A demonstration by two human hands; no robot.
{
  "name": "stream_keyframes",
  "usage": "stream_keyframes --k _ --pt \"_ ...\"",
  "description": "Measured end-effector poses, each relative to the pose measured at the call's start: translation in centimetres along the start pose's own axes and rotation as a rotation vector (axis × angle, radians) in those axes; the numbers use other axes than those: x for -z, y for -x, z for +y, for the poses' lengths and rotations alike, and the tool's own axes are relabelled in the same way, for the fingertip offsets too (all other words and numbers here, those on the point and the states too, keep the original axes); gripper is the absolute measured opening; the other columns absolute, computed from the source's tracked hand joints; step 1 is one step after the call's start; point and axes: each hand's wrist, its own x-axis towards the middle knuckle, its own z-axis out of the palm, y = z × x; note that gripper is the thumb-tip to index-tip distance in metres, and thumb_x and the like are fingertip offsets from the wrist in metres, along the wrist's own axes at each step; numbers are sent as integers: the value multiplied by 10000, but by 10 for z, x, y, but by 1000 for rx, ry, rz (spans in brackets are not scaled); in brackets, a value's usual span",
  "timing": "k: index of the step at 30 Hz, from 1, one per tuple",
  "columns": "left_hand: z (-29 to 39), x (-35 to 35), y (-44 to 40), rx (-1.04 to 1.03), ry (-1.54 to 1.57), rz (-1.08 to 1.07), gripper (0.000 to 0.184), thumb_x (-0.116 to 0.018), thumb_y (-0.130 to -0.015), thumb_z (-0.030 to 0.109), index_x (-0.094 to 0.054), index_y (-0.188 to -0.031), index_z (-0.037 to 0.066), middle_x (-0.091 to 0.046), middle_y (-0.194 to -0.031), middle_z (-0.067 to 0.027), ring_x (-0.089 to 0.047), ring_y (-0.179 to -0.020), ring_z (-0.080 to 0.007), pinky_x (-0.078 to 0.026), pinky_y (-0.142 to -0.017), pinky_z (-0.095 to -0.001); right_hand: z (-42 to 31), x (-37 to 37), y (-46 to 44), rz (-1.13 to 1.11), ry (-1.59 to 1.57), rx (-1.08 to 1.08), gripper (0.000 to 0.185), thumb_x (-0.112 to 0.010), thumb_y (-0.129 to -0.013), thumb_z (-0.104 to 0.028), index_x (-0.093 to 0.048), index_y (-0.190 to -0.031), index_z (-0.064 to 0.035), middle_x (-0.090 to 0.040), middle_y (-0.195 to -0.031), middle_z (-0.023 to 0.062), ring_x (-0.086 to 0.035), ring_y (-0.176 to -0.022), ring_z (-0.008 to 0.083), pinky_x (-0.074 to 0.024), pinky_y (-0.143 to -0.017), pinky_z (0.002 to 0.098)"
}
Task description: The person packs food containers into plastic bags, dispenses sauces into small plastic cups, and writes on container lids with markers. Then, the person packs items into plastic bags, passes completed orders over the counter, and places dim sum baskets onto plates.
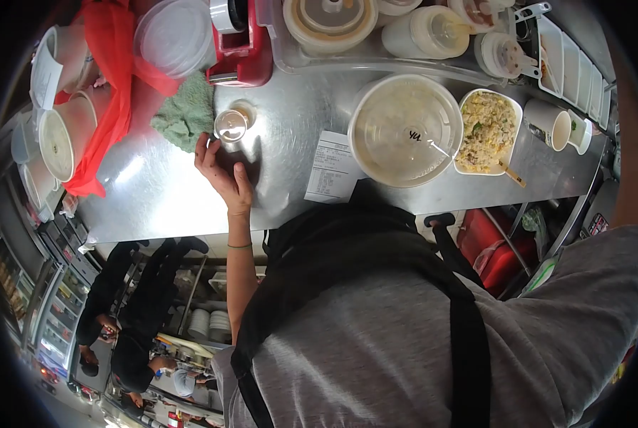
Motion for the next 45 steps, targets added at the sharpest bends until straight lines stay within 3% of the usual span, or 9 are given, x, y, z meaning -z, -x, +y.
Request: stream_keyframes --k 11,15,19,22,30,38,40,43,45 --pt "28 18 -3 -81 -60 40 586 -587 -825 267 -337 -1289 10 -230 -1345 -221 -219 -1252 -352 -248 -999 -450 -24 82 -88 -38 17 60 324 -657 -788 -187 -601 -1085 -69 -646 -782 32 -594 -654 79 -447 -569 217" --pt "117 48 -39 -289 438 8 706 -670 -772 201 -303 -1330 -29 -321 -1369 -190 -337 -1243 -307 -321 -981 -406 -55 88 -109 -298 -222 -21 326 -661 -786 -184 -600 -1086 -71 -646 -778 27 -592 -648 73 -445 -563 212" --pt "152 70 -36 -149 961 -317 811 -755 -678 114 -308 -1336 -40 -343 -1374 -193 -408 -1226 -299 -350 -988 -406 -91 14 -60 -516 -528 -140 345 -658 -805 -192 -575 -1116 -68 -591 -692 -13 -510 -581 30 -393 -518 185" --pt "133 83 -21 -24 940 -464 648 -685 -694 -62 -402 -1276 -40 -446 -1296 -164 -506 -1128 -261 -435 -937 -377 -100 -41 -24 -455 -882 -405 351 -655 -808 -346 -601 -875 -6 -508 -613 -4 -461 -516 54 -370 -457 214" --pt "86 103 -1 251 952 -489 235 -647 -745 -49 -604 -972 -5 -539 -1153 -127 -513 -1104 -225 -469 -892 -342 -130 -109 13 -138 -1040 -616 221 -636 -833 -169 -550 -951 -2 -546 -663 9 -489 -522 57 -391 -478 201" --pt "52 102 2 -92 319 -199 80 -683 -745 81 -646 -798 33 -491 -1138 -154 -459 -1079 -284 -371 -899 -386 -134 -159 11 96 -552 -543 256 -730 -737 -137 -520 -794 -3 -556 -621 10 -521 -541 46 -413 -470 196" --pt "46 101 3 6 396 -220 90 -681 -747 87 -638 -809 38 -474 -1134 -155 -453 -1059 -285 -365 -894 -392 -130 -169 11 118 -579 -514 250 -731 -735 -125 -521 -796 -2 -560 -636 9 -521 -547 46 -413 -474 193" --pt "55 110 -2 -346 -15 -88 106 -675 -756 98 -620 -815 29 -461 -1140 -161 -451 -1056 -287 -369 -882 -396 -131 -174 4 110 -713 -567 237 -725 -737 -110 -528 -808 1 -569 -662 15 -529 -567 46 -440 -500 199" --pt "54 111 -6 -172 183 -146 93 -647 -776 79 -595 -824 19 -453 -1143 -154 -440 -1078 -283 -370 -893 -404 -133 -173 -3 58 -856 -700 235 -722 -737 -107 -530 -812 5 -573 -666 22 -534 -570 52 -454 -503 204"
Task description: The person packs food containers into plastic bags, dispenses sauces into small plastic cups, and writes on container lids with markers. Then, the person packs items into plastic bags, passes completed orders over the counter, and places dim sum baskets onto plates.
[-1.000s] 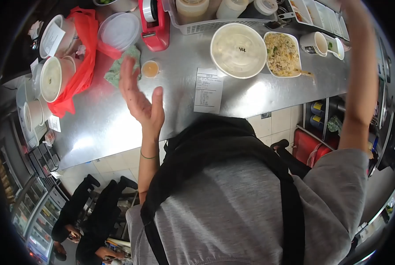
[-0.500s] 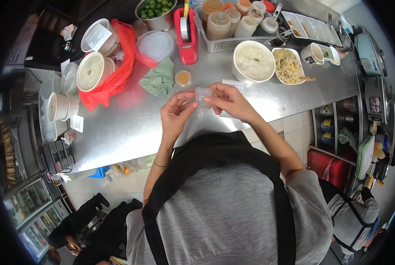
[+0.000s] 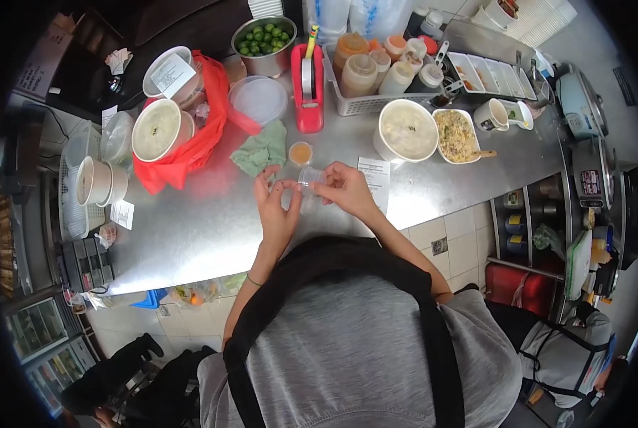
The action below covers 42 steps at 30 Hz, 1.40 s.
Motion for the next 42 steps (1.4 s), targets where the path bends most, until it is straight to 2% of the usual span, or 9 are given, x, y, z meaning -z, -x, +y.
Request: stream_keyframes --k 2,4,10,15,19,25,28,34,42 --pt "-13 -4 2 327 431 -67 78 -630 -786 74 -590 -836 28 -453 -1165 -137 -422 -1118 -260 -359 -920 -409 -6 -1 0 50 130 190 247 -717 -741 -125 -534 -818 22 -583 -658 44 -549 -560 71 -472 -481 213" --pt "-16 -5 5 137 203 7 63 -615 -789 54 -589 -842 31 -453 -1162 -122 -428 -1115 -235 -357 -930 -390 -13 -1 -2 132 260 440 264 -718 -742 -144 -536 -811 34 -588 -652 56 -558 -548 83 -473 -460 224" --pt "-46 7 6 585 939 17 97 -504 -846 143 -554 -889 72 -469 -1226 -168 -496 -1080 -299 -408 -906 -378 -2 41 -44 149 539 -30 443 -679 -755 -361 -558 -771 65 -574 -547 157 -589 -444 218 -467 -451 322" --pt "-26 46 8 808 1486 -91 169 -438 -877 279 -507 -915 130 -431 -1299 -215 -512 -1110 -312 -451 -889 -423 -61 46 -76 357 876 346 456 -625 -795 -387 -547 -921 44 -601 -778 275 -587 -731 431 -485 -622 446" --pt "-30 64 19 703 1547 -97 238 -423 -902 316 -516 -985 113 -447 -1279 -207 -536 -1067 -303 -494 -828 -387 -132 84 -146 728 1247 625 509 -728 -654 -394 -563 -982 -40 -593 -1085 171 -578 -982 339 -380 -859 499" --pt "-8 75 2 562 1294 -47 297 -432 -924 267 -459 -1146 71 -489 -1215 -162 -564 -1005 -287 -487 -796 -354 -149 103 -206 310 1306 137 689 -763 -534 -439 -571 -1113 -117 -627 -1037 129 -567 -1018 299 -327 -933 478" --pt "15 92 -13 440 962 -86 244 -492 -904 162 -460 -1123 60 -516 -1134 -116 -557 -1016 -248 -464 -787 -308 -175 104 -181 368 1180 331 612 -757 -520 -402 -612 -1058 -149 -629 -1044 128 -556 -1051 287 -236 -966 598" --pt "12 102 -58 -48 520 24 411 -690 -753 67 -454 -1090 48 -520 -1011 -44 -574 -835 -124 -451 -718 -250 -271 65 -127 163 161 1038 685 -788 -603 -172 -469 -1191 -21 -582 -1090 134 -527 -1042 199 -402 -906 294" --pt "43 125 -107 -106 -159 241 510 -779 -576 107 -567 -1028 2 -576 -970 -136 -573 -850 -256 -470 -703 -349 -207 -18 -110 -67 1117 1174 664 -737 -539 -92 -477 -1151 -91 -527 -1093 67 -468 -1094 262 -204 -1017 504"
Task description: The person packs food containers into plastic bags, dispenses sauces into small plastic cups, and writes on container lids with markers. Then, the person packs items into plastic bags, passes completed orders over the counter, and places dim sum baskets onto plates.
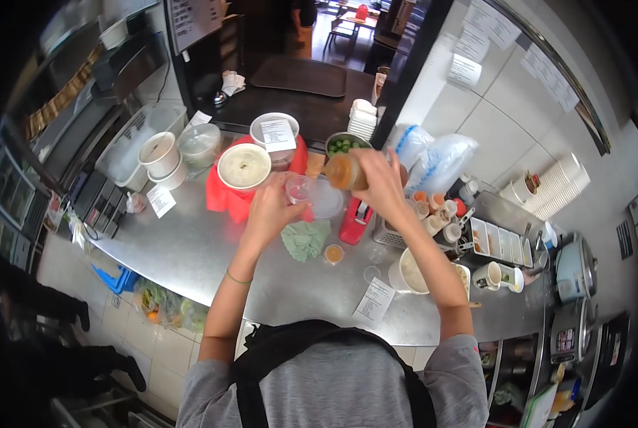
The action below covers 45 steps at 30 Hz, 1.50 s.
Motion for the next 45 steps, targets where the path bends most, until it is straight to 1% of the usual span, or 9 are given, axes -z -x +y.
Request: stream_keyframes --k 1,9,22,26,30,34,36,40,45 --pt "-2 -3 0 -49 -38 13 534 -775 -566 105 -555 -1042 0 -557 -977 -149 -566 -855 -322 -468 -718 -384 -6 -7 2 -8 129 56 622 -722 -559 -83 -491 -1137 -109 -533 -1065 43 -483 -1071 225 -219 -1004 525" --pt "-2 -23 14 0 -48 -30 552 -781 -560 91 -553 -1054 -2 -528 -972 -145 -562 -850 -321 -468 -712 -394 -21 -16 2 94 459 334 202 -548 -732 -116 -537 -931 -150 -506 -884 2 -500 -971 167 -258 -997 549" --pt "1 -31 20 45 81 -23 513 -796 -559 93 -579 -1008 -25 -562 -937 -129 -582 -833 -258 -472 -728 -344 -6 -16 15 70 370 272 185 -560 -711 -81 -564 -882 -151 -481 -806 -13 -509 -878 144 -233 -1020 551" --pt "-3 -39 19 70 123 -56 508 -800 -574 119 -587 -1014 -19 -572 -969 -130 -587 -855 -245 -469 -751 -332 6 -20 26 54 249 154 250 -577 -679 -25 -580 -897 -148 -515 -847 -11 -510 -903 161 -215 -1021 548" --pt "0 -50 13 25 192 -53 509 -801 -584 129 -591 -1028 -5 -578 -978 -122 -586 -868 -230 -465 -759 -322 27 -21 39 -3 -115 -117 539 -687 -550 26 -556 -1045 -144 -562 -992 18 -487 -1033 248 -200 -1018 549" --pt "12 -52 14 -102 205 -55 499 -797 -600 132 -591 -1037 8 -584 -973 -108 -582 -889 -218 -460 -767 -318 82 -30 43 87 -225 -219 588 -770 -575 -175 -521 -1104 -115 -579 -1086 93 -482 -1096 298 -321 -955 391" --pt "18 -50 24 -85 211 -126 486 -786 -622 120 -587 -1051 9 -591 -991 -92 -570 -909 -194 -443 -800 -299 107 -34 49 139 -227 -299 591 -777 -566 -198 -517 -1086 -87 -605 -1021 122 -522 -1047 321 -376 -910 353" --pt "30 -44 49 -30 158 -282 465 -772 -648 100 -585 -1065 14 -604 -1002 -73 -563 -928 -156 -424 -829 -284 138 -30 44 190 -267 -320 733 -805 -533 -243 -436 -1145 -82 -609 -1005 179 -579 -943 367 -459 -798 388" --pt "28 -35 80 -2 97 -348 475 -778 -624 92 -594 -1057 27 -596 -953 -67 -552 -874 -170 -420 -788 -293 141 -4 37 165 -89 -412 768 -811 -507 -253 -414 -1142 -84 -608 -995 180 -571 -942 378 -464 -792 403"
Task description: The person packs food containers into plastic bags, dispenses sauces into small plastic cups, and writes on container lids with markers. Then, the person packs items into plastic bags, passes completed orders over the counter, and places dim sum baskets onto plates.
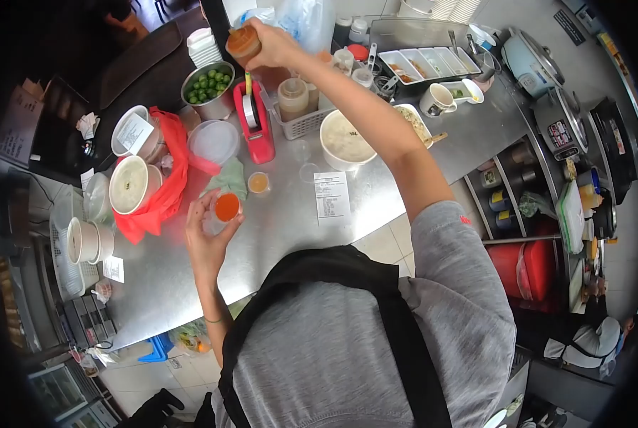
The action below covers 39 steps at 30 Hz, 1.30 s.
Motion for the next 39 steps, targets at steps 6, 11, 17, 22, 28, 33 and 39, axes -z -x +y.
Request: stream_keyframes --k 6,11,17,22,28,33,39 --pt "3 1 24 45 -21 -2 490 -779 -597 79 -597 -1048 25 -579 -899 -73 -517 -822 -194 -416 -768 -311 37 -14 5 -54 -63 109 620 -657 -703 -293 -407 -1231 -86 -618 -938 134 -615 -873 275 -498 -756 375" --pt "4 -4 30 61 -37 -17 495 -783 -586 94 -601 -1042 32 -588 -901 -75 -521 -825 -215 -413 -779 -326 68 -35 15 -300 210 -250 733 -813 -497 -299 -470 -1085 -29 -605 -964 210 -593 -915 352 -477 -771 392" --pt "5 -9 29 50 -89 -89 513 -781 -601 95 -596 -1077 55 -606 -998 -78 -533 -960 -227 -391 -871 -345 39 -31 22 -425 486 -314 512 -765 -585 -314 -599 -975 -26 -617 -966 188 -607 -872 324 -487 -743 410" --pt "0 -17 25 2 -129 -105 521 -787 -578 154 -608 -1063 88 -595 -962 -44 -487 -946 -240 -355 -863 -360 -69 -24 97 -421 -158 -109 482 -541 -843 -425 -622 -595 -20 -549 -484 106 -591 -492 207 -447 -460 344" --pt "-14 -30 30 -23 -163 -187 591 -792 -563 110 -582 -1114 78 -583 -1074 -66 -476 -1029 -262 -354 -904 -374 -127 -44 230 -740 -1310 -801 454 -588 -839 -422 -623 -908 25 -633 -770 86 -633 -651 151 -514 -595 248" --pt "-16 -33 35 71 131 -137 445 -641 -753 214 -543 -1160 63 -522 -1154 -89 -470 -1079 -259 -347 -928 -387 -139 -44 263 -499 -1448 -1058 365 -643 -821 -340 -626 -906 14 -624 -732 68 -620 -641 123 -509 -600 233" --pt "-85 -39 74 938 1011 -289 445 -363 -952 354 -469 -1194 -6 -538 -1162 -130 -538 -1053 -225 -447 -892 -386 -145 -46 276 -473 -1527 -1122 336 -633 -833 -304 -619 -935 16 -630 -755 81 -624 -669 130 -516 -627 231"
